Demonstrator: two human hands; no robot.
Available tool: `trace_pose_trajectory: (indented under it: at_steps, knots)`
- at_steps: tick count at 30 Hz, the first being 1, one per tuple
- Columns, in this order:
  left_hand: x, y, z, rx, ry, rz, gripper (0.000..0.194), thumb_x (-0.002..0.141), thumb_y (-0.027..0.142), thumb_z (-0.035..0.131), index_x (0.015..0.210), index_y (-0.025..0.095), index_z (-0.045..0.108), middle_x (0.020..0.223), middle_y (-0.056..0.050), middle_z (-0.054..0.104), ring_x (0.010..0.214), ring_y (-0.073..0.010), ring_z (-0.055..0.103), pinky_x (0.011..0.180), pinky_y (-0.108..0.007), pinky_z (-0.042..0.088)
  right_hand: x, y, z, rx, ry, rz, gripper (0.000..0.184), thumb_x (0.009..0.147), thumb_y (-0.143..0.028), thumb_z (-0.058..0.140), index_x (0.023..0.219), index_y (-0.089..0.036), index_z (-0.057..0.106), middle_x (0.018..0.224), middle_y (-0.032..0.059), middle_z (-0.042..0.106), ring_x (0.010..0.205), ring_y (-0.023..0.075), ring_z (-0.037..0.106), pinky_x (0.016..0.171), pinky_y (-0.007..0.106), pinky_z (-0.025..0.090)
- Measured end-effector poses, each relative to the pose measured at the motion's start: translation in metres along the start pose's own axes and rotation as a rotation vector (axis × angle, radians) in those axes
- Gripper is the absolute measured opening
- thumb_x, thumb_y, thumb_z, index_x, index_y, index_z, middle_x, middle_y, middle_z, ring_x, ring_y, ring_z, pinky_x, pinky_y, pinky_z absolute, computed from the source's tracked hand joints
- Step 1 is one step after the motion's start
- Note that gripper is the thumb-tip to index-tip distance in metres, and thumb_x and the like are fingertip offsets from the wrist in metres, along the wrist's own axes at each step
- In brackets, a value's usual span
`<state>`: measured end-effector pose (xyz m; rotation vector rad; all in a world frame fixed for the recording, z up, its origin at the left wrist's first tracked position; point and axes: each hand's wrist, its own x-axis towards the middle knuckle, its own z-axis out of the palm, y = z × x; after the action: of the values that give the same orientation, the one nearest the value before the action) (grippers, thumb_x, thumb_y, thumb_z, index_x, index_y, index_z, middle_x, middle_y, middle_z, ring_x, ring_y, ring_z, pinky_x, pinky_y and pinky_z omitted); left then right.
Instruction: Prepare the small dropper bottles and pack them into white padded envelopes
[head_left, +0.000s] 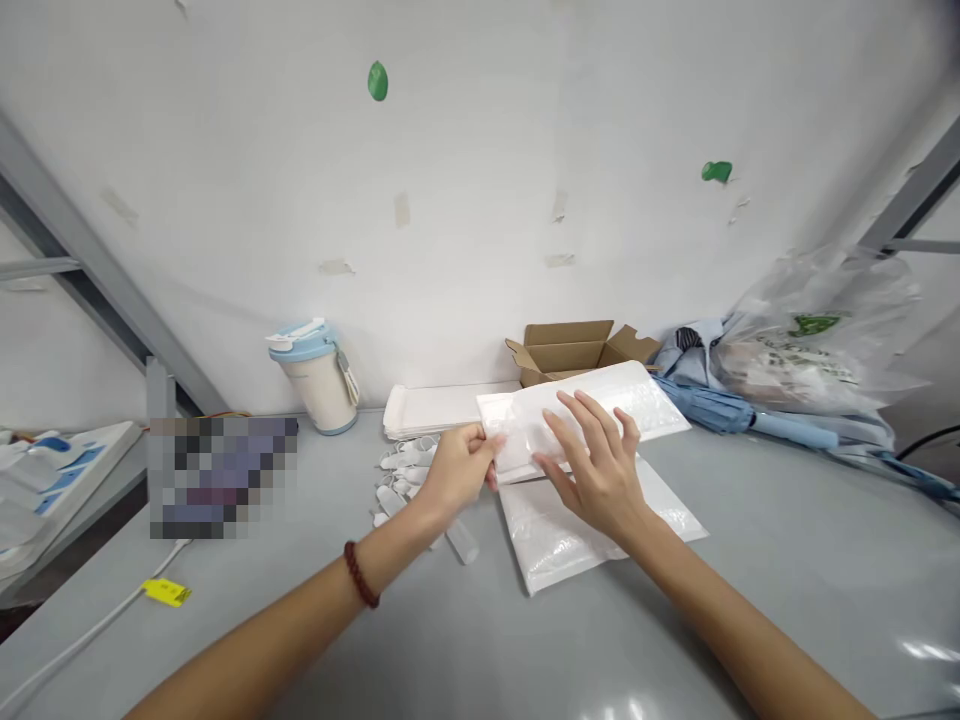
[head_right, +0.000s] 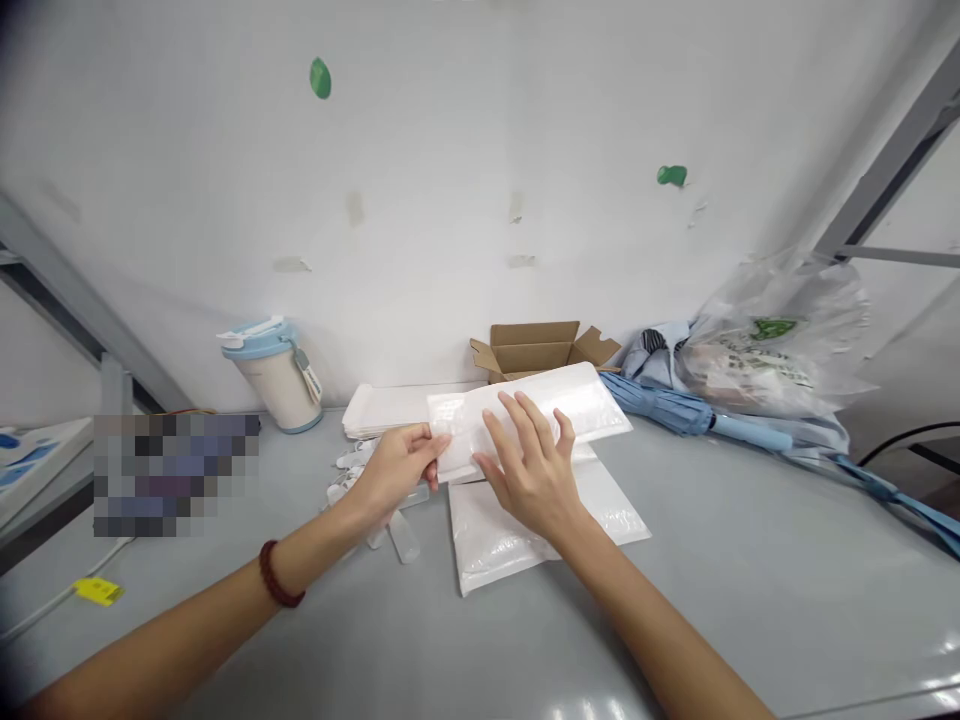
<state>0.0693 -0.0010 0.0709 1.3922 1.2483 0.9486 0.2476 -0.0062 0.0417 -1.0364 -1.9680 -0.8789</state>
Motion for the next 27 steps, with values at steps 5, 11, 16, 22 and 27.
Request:
trace_pose_trajectory:
  at_steps: [5,11,16,22,27]
  knots:
    - [0.029,-0.011,0.004,0.060,-0.123,-0.154,0.012,0.077,0.014,0.058,0.067,0.015,0.050,0.043,0.003,0.054,0.040,-0.0120,0.055,0.047,-0.023,0.047,-0.011,0.016,0.017,0.076,-0.532,0.006,0.035,0.092,-0.036,0.040,0.114,-0.012,0.054,0.119,0.0192,0.058,0.111,0.0292,0.051,0.088,0.045,0.037]
    - [0.035,-0.008,-0.001,0.234,-0.160,-0.157,0.010,0.075,0.009,0.054,0.066,0.013,0.053,0.049,-0.003,0.062,0.053,-0.0164,0.066,0.056,-0.025,0.053,-0.015,0.021,0.019,0.172,-0.613,0.031,0.048,0.086,-0.048,0.049,0.125,-0.020,0.049,0.126,0.0188,0.051,0.118,0.0308,0.044,0.090,0.049,0.036]
    - [0.046,-0.007,-0.019,0.523,-0.094,-0.032,0.010,0.072,0.007,0.052,0.077,0.009,0.061,0.062,-0.009,0.068,0.065,-0.0228,0.068,0.062,-0.032,0.053,-0.014,0.021,0.017,0.300,-0.705,0.042,0.052,0.084,-0.042,0.055,0.132,-0.027,0.043,0.133,0.0174,0.045,0.124,0.0315,0.039,0.095,0.056,0.030]
    - [0.064,-0.017,-0.057,0.877,0.048,0.261,0.017,0.072,0.011,0.056,0.085,0.013,0.065,0.098,-0.014,0.066,0.107,-0.0298,0.053,0.090,-0.039,0.042,-0.019,0.022,0.023,0.313,-0.695,0.069,0.067,0.072,0.007,0.035,0.129,-0.025,0.049,0.132,0.0150,0.047,0.124,0.0265,0.040,0.099,0.057,0.027]
    - [0.070,-0.026,-0.070,1.029,0.053,0.331,0.020,0.075,0.012,0.049,0.072,0.015,0.069,0.085,-0.012,0.067,0.096,-0.0266,0.056,0.082,-0.034,0.044,-0.024,0.023,0.033,0.295,-0.652,0.056,0.085,0.060,0.015,0.029,0.132,-0.027,0.046,0.136,0.0120,0.046,0.129,0.0253,0.036,0.100,0.058,0.026]
